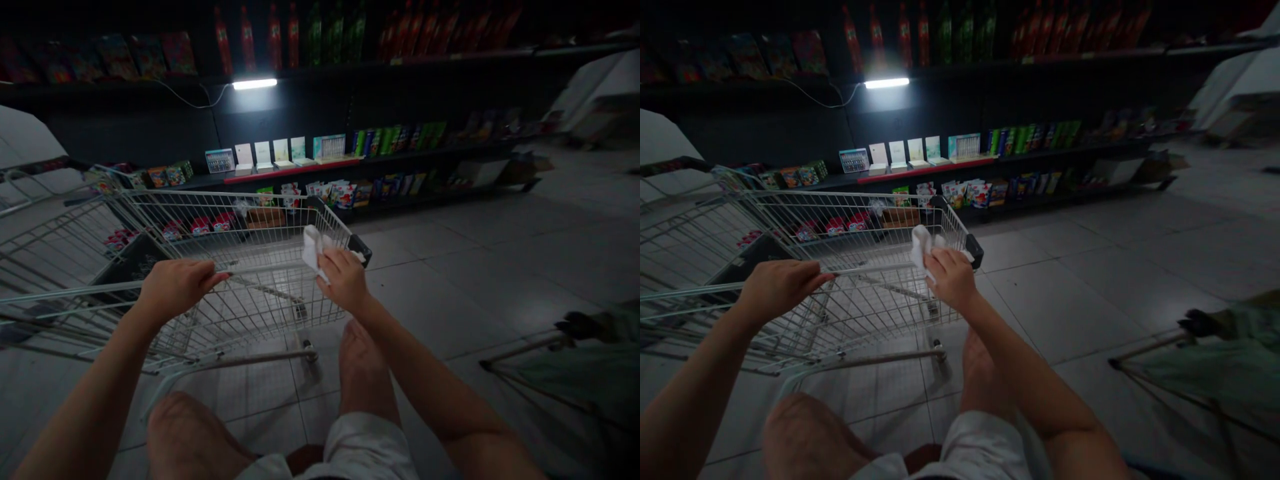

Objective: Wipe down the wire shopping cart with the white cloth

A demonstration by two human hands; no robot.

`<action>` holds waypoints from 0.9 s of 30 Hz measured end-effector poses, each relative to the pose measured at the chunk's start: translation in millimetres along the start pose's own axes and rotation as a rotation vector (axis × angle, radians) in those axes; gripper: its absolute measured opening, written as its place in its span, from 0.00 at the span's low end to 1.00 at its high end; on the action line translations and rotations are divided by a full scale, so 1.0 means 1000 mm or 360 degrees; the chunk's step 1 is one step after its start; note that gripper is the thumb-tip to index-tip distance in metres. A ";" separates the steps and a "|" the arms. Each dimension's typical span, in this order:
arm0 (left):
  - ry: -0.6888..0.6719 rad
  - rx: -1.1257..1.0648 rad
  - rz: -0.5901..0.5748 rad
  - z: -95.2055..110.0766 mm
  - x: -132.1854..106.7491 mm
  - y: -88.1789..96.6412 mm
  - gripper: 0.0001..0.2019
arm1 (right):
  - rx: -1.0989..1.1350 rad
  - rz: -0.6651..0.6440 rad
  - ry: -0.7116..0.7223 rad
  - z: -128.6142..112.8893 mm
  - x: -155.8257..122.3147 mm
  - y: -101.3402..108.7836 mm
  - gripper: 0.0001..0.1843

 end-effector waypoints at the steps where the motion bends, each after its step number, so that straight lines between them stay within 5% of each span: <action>1: -0.0007 -0.0016 -0.0002 -0.003 -0.001 0.000 0.32 | -0.0041 0.0021 -0.0093 0.002 -0.005 0.001 0.16; 5: 0.0005 -0.0015 -0.0029 -0.010 -0.001 -0.003 0.32 | -0.0130 0.0002 -0.0412 -0.035 0.009 -0.010 0.15; 9: 0.0070 0.0028 -0.0017 -0.024 -0.003 -0.009 0.31 | 0.0035 -0.0283 -0.0290 -0.076 0.043 -0.017 0.16; 15: 0.0167 -0.0058 -0.0041 -0.054 -0.017 -0.017 0.28 | 0.0066 -0.0750 0.0098 -0.035 0.053 0.023 0.14; 17: 0.0156 -0.0100 -0.0024 -0.057 -0.020 -0.018 0.28 | 0.0060 -0.0690 0.0105 -0.032 0.049 0.027 0.13; 22: 0.0091 -0.0229 -0.0038 -0.055 -0.022 -0.018 0.30 | 0.0520 0.0075 0.0465 -0.090 0.016 -0.026 0.16; 27: 0.0207 -0.0141 -0.0202 -0.054 -0.021 -0.015 0.32 | 0.0786 -0.0032 0.0901 -0.119 -0.026 -0.082 0.10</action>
Point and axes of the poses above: each hand's wrist, its own x-axis towards the middle knuckle, its own y-axis out of the back of the hand, z = x × y, the point moved 2 cm from there along x, towards the middle knuckle, and after that the axes turned 10 degrees about z, right-handed, at the moved point
